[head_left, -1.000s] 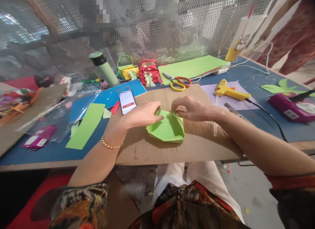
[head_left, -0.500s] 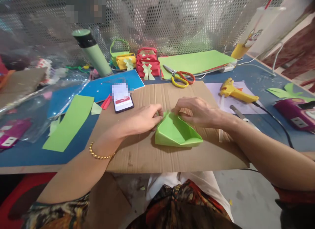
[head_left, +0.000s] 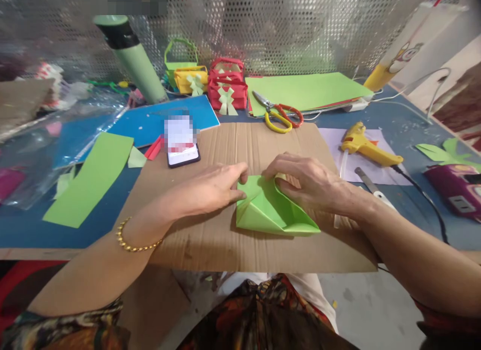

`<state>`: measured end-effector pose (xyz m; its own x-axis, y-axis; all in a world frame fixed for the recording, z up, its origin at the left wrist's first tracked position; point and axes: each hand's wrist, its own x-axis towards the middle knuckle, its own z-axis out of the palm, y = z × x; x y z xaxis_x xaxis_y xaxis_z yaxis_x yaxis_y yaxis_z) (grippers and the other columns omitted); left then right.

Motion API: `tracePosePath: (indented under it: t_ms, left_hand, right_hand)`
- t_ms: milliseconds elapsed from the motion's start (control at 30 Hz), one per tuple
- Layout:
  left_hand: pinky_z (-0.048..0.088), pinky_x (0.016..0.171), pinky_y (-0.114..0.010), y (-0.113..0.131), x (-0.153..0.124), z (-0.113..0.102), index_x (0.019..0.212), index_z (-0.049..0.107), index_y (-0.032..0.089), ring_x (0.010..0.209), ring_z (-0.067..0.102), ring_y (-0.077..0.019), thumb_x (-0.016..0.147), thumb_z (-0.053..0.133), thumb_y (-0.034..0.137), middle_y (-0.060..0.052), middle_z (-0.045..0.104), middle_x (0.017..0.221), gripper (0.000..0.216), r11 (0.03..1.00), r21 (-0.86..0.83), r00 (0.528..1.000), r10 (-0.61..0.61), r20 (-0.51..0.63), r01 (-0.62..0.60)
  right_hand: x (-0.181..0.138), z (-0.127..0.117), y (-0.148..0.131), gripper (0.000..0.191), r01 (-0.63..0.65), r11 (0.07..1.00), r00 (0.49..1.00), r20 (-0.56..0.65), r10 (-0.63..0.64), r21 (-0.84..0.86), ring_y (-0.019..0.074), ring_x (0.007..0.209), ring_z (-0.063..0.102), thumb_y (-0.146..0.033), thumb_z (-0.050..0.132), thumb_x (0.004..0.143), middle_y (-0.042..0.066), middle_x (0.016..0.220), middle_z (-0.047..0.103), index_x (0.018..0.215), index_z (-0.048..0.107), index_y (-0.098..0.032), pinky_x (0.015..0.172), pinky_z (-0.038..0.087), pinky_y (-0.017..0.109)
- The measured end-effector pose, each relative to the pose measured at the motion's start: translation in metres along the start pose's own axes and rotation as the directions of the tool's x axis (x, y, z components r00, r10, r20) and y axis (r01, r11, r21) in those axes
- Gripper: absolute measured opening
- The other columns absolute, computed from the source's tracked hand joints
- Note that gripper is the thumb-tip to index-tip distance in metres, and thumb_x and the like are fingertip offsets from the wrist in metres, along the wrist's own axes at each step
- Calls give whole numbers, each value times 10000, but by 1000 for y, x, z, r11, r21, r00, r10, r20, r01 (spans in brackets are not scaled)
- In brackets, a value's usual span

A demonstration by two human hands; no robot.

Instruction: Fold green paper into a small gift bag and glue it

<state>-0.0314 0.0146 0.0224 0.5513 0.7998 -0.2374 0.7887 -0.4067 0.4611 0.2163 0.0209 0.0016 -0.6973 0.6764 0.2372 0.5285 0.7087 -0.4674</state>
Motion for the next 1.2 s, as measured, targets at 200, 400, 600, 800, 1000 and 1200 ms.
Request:
tracePosePath:
  t_ms: [200, 400, 600, 800, 1000, 1200]
  left_hand:
    - [352, 650, -331, -1, 0, 1, 963, 516, 257, 742, 625, -201, 923, 572, 265, -5, 671, 828, 69, 1000, -1, 1000, -10, 16, 10]
    - [348, 662, -331, 3, 0, 0, 960, 529, 255, 756, 621, -214, 926, 578, 285, -17, 671, 841, 67, 1000, 1, 1000, -24, 16, 24]
    - [356, 673, -317, 2, 0, -1, 952, 537, 255, 775, 608, -205, 915, 572, 299, -11, 670, 859, 67, 999, -31, 999, -28, 36, 29]
    - [353, 665, -299, 9, -4, -9, 922, 488, 234, 725, 562, -172, 906, 576, 349, 4, 626, 826, 146, 994, -17, 991, -108, 78, 109]
    - [322, 614, -295, 12, 0, -13, 922, 459, 229, 683, 552, -159, 846, 677, 331, 16, 596, 790, 253, 976, 29, 974, -219, 54, 218]
    - [305, 595, -299, 9, 3, -14, 867, 544, 227, 702, 576, -175, 829, 703, 372, 6, 638, 768, 218, 978, 13, 976, -210, 61, 210]
  right_hand:
    - [0, 3, -1, 199, -37, 999, 998, -59, 38, 16, 166, 805, 645, -121, 480, 897, 59, 907, 722, 948, 653, -207, 751, 488, 302]
    - [0, 5, 1, 251, -74, 997, 984, -162, 75, 15, 184, 910, 683, -115, 446, 933, 65, 992, 735, 1026, 655, -219, 807, 516, 322]
    - [-2, -5, -10, 272, -70, 997, 936, -346, 63, -8, 195, 916, 695, -120, 431, 975, 58, 979, 740, 1005, 672, -242, 847, 532, 364]
    - [-1, -6, -19, 246, 52, 998, 918, -391, -63, -41, 197, 928, 676, -98, 475, 979, 59, 964, 741, 1010, 684, -224, 832, 505, 356]
    - [-3, 4, -17, 279, 150, 988, 989, 17, -150, -28, 194, 849, 639, -89, 456, 995, 61, 856, 729, 1012, 722, -172, 837, 424, 372]
    - [-7, -2, -26, 297, 171, 982, 980, 114, -161, -78, 182, 720, 545, -61, 442, 973, 53, 725, 634, 924, 724, -137, 789, 394, 360]
